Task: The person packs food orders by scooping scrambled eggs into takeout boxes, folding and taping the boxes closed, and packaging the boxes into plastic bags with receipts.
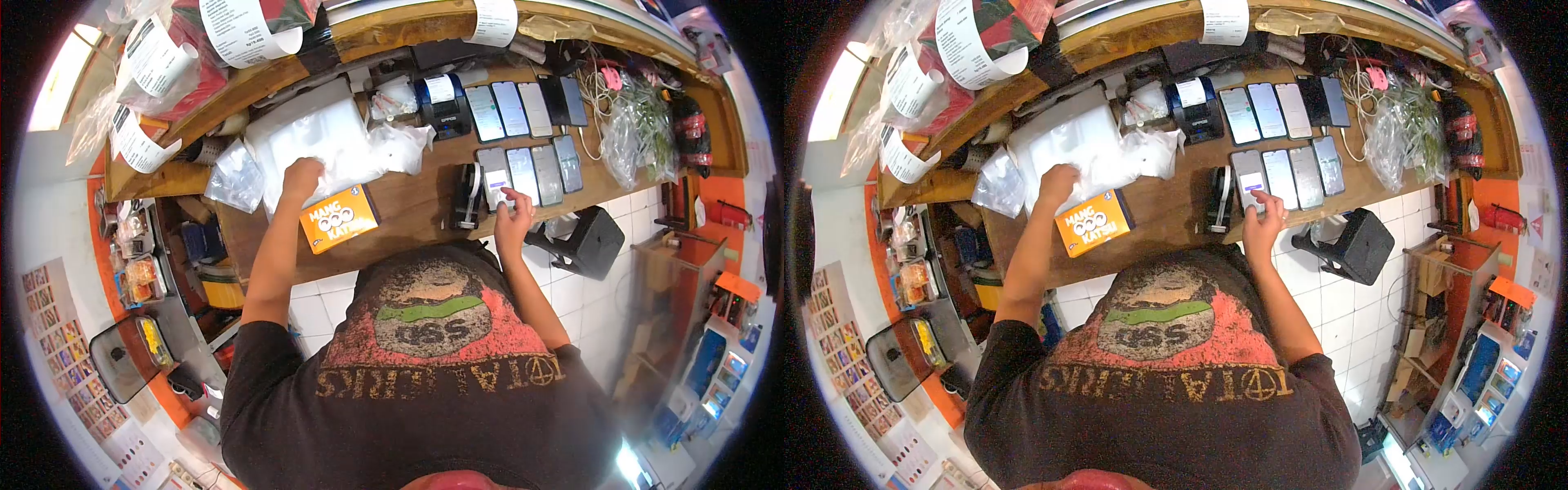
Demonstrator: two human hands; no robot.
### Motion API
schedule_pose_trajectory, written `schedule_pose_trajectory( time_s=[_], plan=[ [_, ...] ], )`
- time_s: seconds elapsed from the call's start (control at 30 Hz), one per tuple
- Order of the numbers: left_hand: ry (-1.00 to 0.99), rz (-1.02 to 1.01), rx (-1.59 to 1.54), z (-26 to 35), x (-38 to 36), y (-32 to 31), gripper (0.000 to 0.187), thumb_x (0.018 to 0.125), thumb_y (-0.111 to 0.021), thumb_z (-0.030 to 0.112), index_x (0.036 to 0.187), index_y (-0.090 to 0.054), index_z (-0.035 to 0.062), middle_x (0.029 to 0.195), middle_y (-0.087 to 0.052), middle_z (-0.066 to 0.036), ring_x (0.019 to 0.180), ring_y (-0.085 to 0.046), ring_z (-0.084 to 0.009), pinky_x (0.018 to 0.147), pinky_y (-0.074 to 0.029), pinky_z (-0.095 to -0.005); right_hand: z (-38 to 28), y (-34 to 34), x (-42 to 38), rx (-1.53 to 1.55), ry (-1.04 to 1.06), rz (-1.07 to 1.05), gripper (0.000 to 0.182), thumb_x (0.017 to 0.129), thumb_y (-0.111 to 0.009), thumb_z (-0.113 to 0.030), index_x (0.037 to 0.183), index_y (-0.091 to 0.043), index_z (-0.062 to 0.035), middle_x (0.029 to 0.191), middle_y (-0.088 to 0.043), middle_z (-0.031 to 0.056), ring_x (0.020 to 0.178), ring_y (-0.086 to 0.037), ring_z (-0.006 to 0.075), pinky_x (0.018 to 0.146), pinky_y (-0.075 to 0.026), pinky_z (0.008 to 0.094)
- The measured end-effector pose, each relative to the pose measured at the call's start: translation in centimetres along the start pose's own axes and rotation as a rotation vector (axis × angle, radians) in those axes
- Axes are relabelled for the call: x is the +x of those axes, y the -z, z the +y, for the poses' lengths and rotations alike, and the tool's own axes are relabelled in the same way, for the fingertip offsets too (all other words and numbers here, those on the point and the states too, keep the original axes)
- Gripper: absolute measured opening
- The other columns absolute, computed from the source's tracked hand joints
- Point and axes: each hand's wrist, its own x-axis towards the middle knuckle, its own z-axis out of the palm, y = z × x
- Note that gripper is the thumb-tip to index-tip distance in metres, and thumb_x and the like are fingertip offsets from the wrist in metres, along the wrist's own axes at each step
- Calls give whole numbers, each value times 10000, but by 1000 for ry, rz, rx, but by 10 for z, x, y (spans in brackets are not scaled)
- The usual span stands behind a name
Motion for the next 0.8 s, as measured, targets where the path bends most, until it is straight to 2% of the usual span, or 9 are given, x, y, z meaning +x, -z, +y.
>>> schedule_pose_trajectory(
  time_s=[0.07, 0.23, 0.3, 0.33, 0.4, 0.57, 0.67, 0.73, 0.8],
  plan=[
    [-66, 216, -250, -4, -4, 9, 79, 836, -624, 102, 796, -686, 76, 899, -673, -96, 889, -637, -321, 776, -511, -425, -6, -2, 1, 10, 13, 10, 300, 754, -597, -60, 1022, -690, -159, 1003, -576, 33, 1005, -485, 245, 941, -326, 421],
    [103, 112, -810, -29, -3, 32, 116, 931, -592, 130, 930, -628, 20, 895, -634, -87, 902, -608, -203, 827, -467, -330, -27, -9, 7, 97, 115, 12, 253, 752, -602, -45, 976, -696, -115, 931, -586, 61, 934, -514, 257, 864, -386, 373],
    [341, 376, -1411, -27, -12, 49, 160, 973, -577, 189, 962, -600, 31, 930, -606, -37, 899, -569, -138, 840, -453, -305, -40, -12, 10, 120, 129, -6, 249, 754, -602, -42, 977, -694, -104, 927, -590, 68, 928, -518, 256, 858, -391, 370],
    [342, 371, -1413, -27, -17, 62, 160, 973, -577, 189, 962, -600, 31, 930, -606, -37, 899, -569, -138, 840, -453, -305, -47, -13, 11, 144, 142, -28, 245, 756, -603, -39, 978, -692, -93, 923, -595, 74, 921, -522, 255, 851, -396, 366],
    [326, 669, -2037, -28, -28, 89, 198, 984, -579, 245, 961, -583, 48, 917, -571, -22, 869, -542, -117, 803, -445, -273, -56, -15, 12, 151, 187, -57, 237, 764, -601, -32, 981, -689, -74, 924, -605, 81, 908, -531, 251, 856, -400, 366],
    [174, 883, -1931, 48, -69, 159, 215, 990, -576, 278, 963, -564, 65, 908, -534, -17, 845, -519, -100, 777, -445, -261, -98, -24, 12, 524, 61, -544, 213, 840, -620, -54, 1043, -684, -35, 967, -627, 70, 896, -587, 173, 804, -473, 296],
    [130, 912, -1835, 106, -105, 158, 207, 1001, -552, 262, 1007, -564, 56, 908, -586, -47, 800, -562, -130, 741, -483, -293, -161, -16, 8, 642, 141, -1069, 337, 957, -617, -286, 1197, -667, -55, 1140, -645, 94, 1042, -608, 199, 924, -473, 319],
    [56, 1095, -1641, 153, -121, 161, 181, 985, -553, 228, 978, -568, 48, 859, -563, -60, 769, -540, -148, 710, -469, -307, -183, -24, -5, 802, 130, -1365, 472, 979, -591, -359, 1322, -579, -35, 1267, -601, 103, 1191, -549, 208, 1029, -419, 350],
    [-193, 980, -1124, 176, -137, 172, 179, 961, -576, 209, 935, -589, 32, 890, -594, -100, 814, -555, -193, 732, -473, -337, -206, -25, -18, 900, 210, -1476, 553, 975, -598, -386, 1393, -513, -35, 1317, -573, 137, 1243, -517, 216, 1062, -393, 357]
  ],
)
